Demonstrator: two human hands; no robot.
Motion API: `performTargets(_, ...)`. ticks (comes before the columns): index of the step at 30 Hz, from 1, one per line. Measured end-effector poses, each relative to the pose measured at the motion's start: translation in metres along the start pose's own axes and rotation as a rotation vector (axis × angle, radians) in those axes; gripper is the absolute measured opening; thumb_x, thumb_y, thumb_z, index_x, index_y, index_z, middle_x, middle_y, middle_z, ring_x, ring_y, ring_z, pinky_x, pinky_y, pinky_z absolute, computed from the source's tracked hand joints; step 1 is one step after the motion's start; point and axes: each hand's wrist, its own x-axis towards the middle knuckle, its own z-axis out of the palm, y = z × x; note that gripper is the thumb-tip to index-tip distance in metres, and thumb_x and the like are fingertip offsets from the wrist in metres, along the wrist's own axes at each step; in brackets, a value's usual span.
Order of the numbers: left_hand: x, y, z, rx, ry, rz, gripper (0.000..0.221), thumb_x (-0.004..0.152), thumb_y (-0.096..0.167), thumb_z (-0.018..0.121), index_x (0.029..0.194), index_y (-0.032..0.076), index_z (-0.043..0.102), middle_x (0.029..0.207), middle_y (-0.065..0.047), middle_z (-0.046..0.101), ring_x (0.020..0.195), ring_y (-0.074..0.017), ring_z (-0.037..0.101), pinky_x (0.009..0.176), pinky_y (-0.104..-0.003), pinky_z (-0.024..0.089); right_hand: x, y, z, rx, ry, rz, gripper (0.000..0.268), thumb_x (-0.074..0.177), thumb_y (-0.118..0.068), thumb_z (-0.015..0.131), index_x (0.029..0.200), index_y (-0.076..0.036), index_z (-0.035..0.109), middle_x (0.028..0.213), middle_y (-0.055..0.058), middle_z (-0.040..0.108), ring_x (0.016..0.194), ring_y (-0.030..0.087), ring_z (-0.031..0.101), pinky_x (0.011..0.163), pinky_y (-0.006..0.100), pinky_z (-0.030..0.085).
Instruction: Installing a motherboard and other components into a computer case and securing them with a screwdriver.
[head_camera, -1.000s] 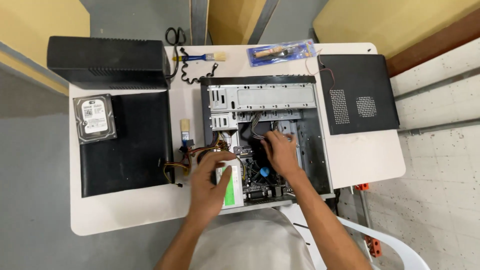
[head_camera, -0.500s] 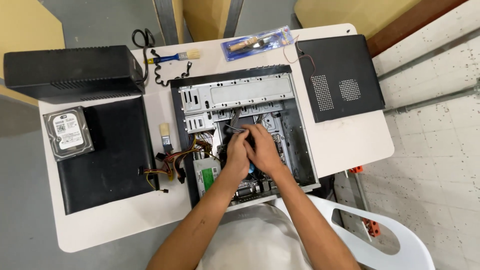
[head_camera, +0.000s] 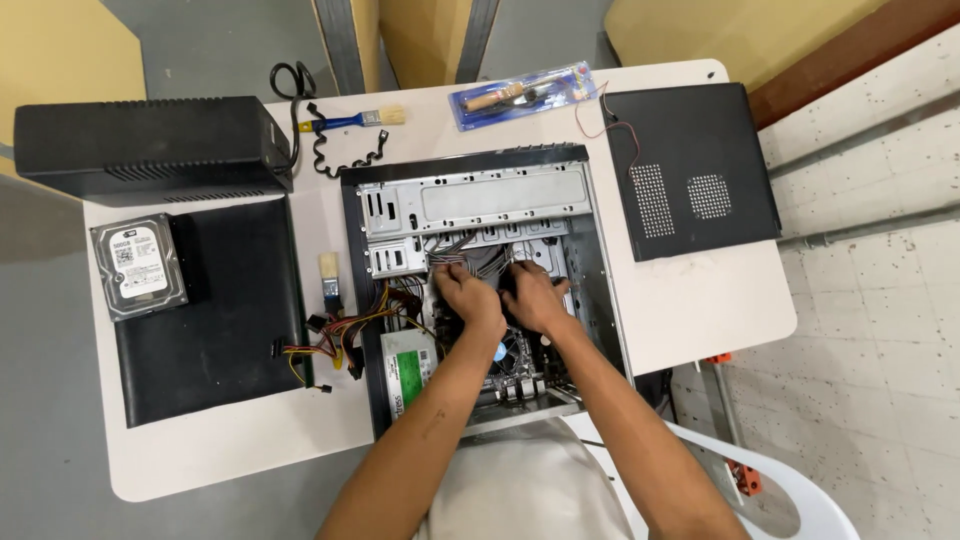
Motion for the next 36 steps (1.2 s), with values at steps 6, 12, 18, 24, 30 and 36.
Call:
performTargets(6, -0.040, 0.032, 0.000, -0.173, 0.058, -0.374, 0.060, 0.099, 0.037, 0.039, 0.143, 0.002, 0.020, 0.149, -0.019, 0.017, 0.138, -0.0291, 0.019, 0.115, -0.042, 0.012, 0.034, 0.009, 0.007, 0.052, 0.074, -0.060, 0.043, 0.084, -0.022, 0.055, 0.126, -0.013, 0.052, 0.135, 0.008, 0.047, 0.125, 0.026, 0.044, 0.101, 0.066, 0.019)
performTargets(12, -0.057, 0.051, 0.002, -0.350, -0.121, -0.617, 0.059, 0.098, 0.049, 0.039, 0.144, 0.015, 0.022, 0.152, -0.004, 0.016, 0.140, -0.0245, 0.020, 0.114, -0.043, 0.008, -0.006, 0.006, -0.026, 0.039, 0.125, -0.189, 0.039, 0.084, -0.016, 0.053, 0.122, -0.007, 0.056, 0.136, 0.010, 0.048, 0.135, 0.027, 0.032, 0.106, 0.063, 0.021)
performTargets(18, -0.067, 0.085, 0.016, -0.422, -0.101, -0.692, 0.077, 0.091, 0.057, 0.043, 0.146, 0.012, 0.015, 0.153, -0.006, 0.008, 0.142, -0.0247, 0.012, 0.117, -0.039, 0.007, -0.090, 0.010, -0.125, 0.581, 0.317, -0.355, 0.025, 0.083, -0.006, 0.055, 0.104, 0.000, 0.067, 0.109, 0.019, 0.066, 0.115, 0.038, 0.054, 0.094, 0.051, 0.042)
performTargets(24, -0.096, 0.133, -0.005, -0.398, -0.099, -0.769, 0.081, 0.080, 0.049, 0.046, 0.145, 0.013, 0.014, 0.154, -0.003, 0.013, 0.141, -0.0198, 0.017, 0.115, -0.035, 0.016, -0.032, 0.093, -0.165, 0.736, 0.609, -0.237, 0.015, 0.090, -0.009, 0.054, 0.098, -0.007, 0.067, 0.096, 0.003, 0.068, 0.083, 0.010, 0.061, 0.077, 0.022, 0.048)
performTargets(30, -0.096, 0.239, -0.037, -0.394, -0.081, -0.691, 0.045, 0.087, -0.001, 0.035, 0.131, 0.002, 0.046, 0.135, -0.019, 0.053, 0.128, -0.0350, 0.049, 0.108, -0.044, 0.036, 0.120, 0.176, -0.152, 0.502, 0.715, -0.266, 0.025, 0.083, -0.011, 0.059, 0.107, -0.010, 0.064, 0.103, 0.007, 0.058, 0.087, 0.016, 0.054, 0.072, 0.027, 0.043)
performTargets(36, 0.042, 0.251, -0.118, 0.145, -0.157, 0.350, 0.020, 0.093, 0.022, 0.049, 0.097, 0.002, 0.053, 0.090, -0.015, 0.066, 0.075, -0.0196, 0.061, 0.062, -0.026, 0.048, 0.162, 0.083, -0.195, 0.369, 0.582, -0.415, 0.024, 0.083, -0.013, 0.056, 0.104, -0.007, 0.066, 0.102, 0.009, 0.059, 0.086, 0.019, 0.061, 0.076, 0.030, 0.048)
